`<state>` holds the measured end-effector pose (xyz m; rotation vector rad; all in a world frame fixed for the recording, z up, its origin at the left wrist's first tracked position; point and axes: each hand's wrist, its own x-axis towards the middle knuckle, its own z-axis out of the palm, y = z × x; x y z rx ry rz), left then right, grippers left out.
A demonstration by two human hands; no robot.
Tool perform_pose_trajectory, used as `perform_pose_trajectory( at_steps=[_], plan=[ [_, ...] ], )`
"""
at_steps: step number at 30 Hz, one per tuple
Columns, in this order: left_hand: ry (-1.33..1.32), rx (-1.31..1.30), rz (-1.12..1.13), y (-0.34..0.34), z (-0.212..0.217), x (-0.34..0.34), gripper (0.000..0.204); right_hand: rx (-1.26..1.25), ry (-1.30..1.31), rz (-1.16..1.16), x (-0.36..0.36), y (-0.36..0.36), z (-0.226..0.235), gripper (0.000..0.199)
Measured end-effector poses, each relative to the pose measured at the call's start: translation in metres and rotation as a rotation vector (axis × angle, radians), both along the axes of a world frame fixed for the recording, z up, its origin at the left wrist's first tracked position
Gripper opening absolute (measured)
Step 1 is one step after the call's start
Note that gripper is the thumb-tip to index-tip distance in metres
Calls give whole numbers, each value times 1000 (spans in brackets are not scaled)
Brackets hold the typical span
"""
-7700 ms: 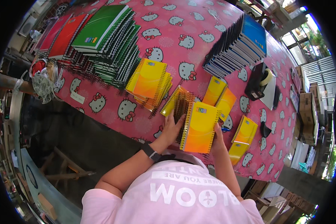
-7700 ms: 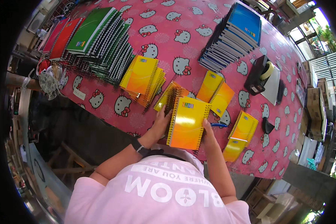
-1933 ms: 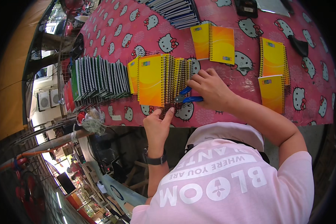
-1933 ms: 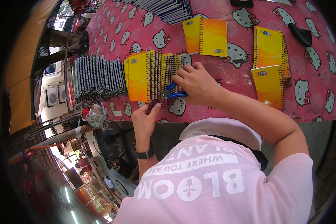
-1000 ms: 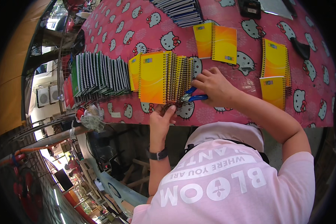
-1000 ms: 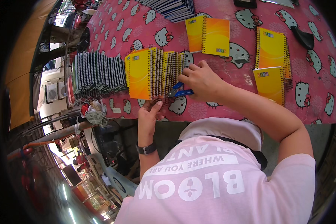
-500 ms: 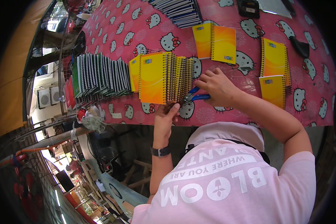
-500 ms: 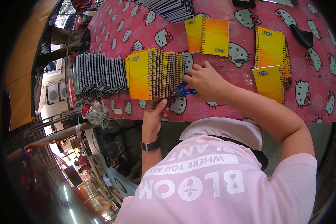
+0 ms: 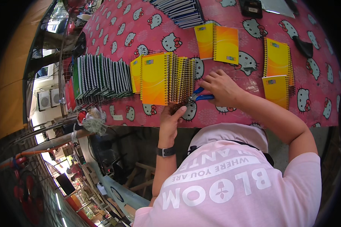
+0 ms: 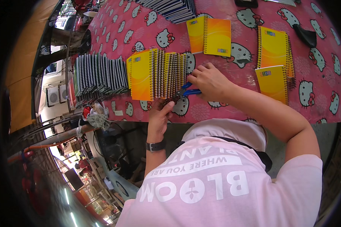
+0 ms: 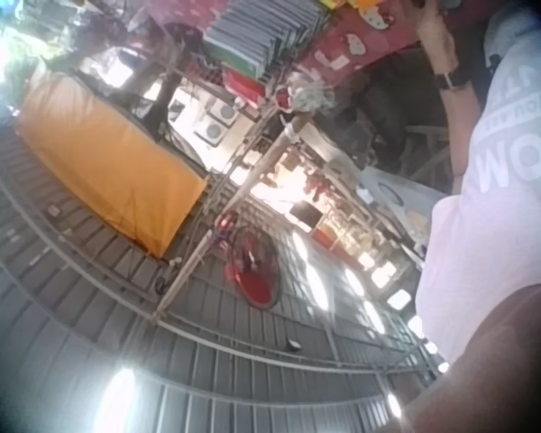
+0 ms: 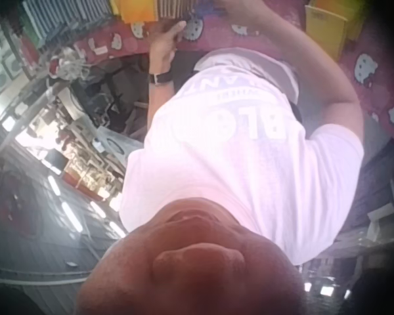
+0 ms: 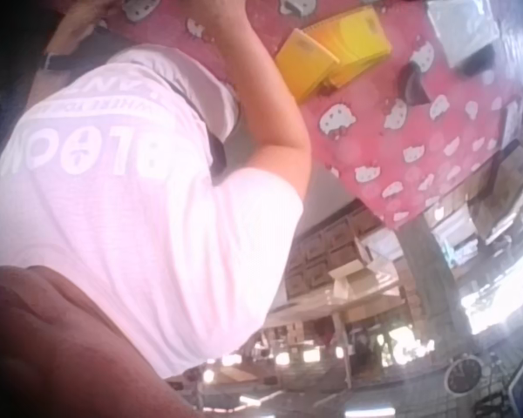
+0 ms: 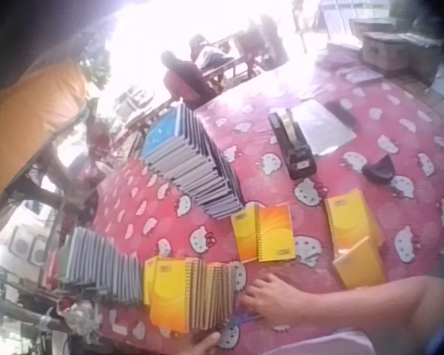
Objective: The person finishes spiral notebooks by using snips to adjust the wire bindings and then sorts the notebooks into stacks based on their cover colors on a table.
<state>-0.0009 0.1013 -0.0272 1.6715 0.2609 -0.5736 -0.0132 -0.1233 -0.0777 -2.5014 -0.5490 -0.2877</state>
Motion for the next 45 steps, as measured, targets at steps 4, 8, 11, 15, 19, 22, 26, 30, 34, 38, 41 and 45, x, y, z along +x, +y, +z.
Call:
perform_pose_trajectory(
  at_steps=[4, 8, 11, 15, 19, 22, 26, 30, 34, 38, 41, 45],
  plan=[
    [-61, 57, -8, -6, -8, -3, 28, -9, 21, 16, 2, 4, 1, 38],
    [-34, 63, 17, -4, -9, -2, 25, 19, 119, 51, 3, 7, 1, 35],
    [-33, 65, 20, -1, -11, 0, 25, 50, 234, 42, 1, 4, 4, 33],
    [-55, 74, 21, -4, -14, -1, 25, 57, 120, 3, 2, -8, 4, 33],
    [-98, 127, -1, -8, -21, -1, 25, -19, -68, -8, 5, -4, 3, 31],
    [-106, 110, -3, -7, -24, -1, 23, 1, 46, 22, 6, 2, -1, 30],
    [-95, 143, -14, -1, -25, 1, 23, -2, 324, 60, 6, 0, -3, 34],
    [-101, 147, 19, -3, -28, -2, 24, -77, 143, 20, 4, -6, -4, 35],
    [-241, 235, -22, -7, -38, -3, 27, -82, 75, 8, 3, 0, -1, 36],
    [-229, 248, -28, -7, -42, -2, 29, -85, 101, 3, 2, 1, 2, 37],
    [-234, 210, -15, -4, -43, -5, 27, -68, 41, -10, 3, 0, 1, 35],
    [-198, 181, -15, -9, -34, -4, 23, -57, 72, 27, 7, 7, -8, 32]
  ],
)
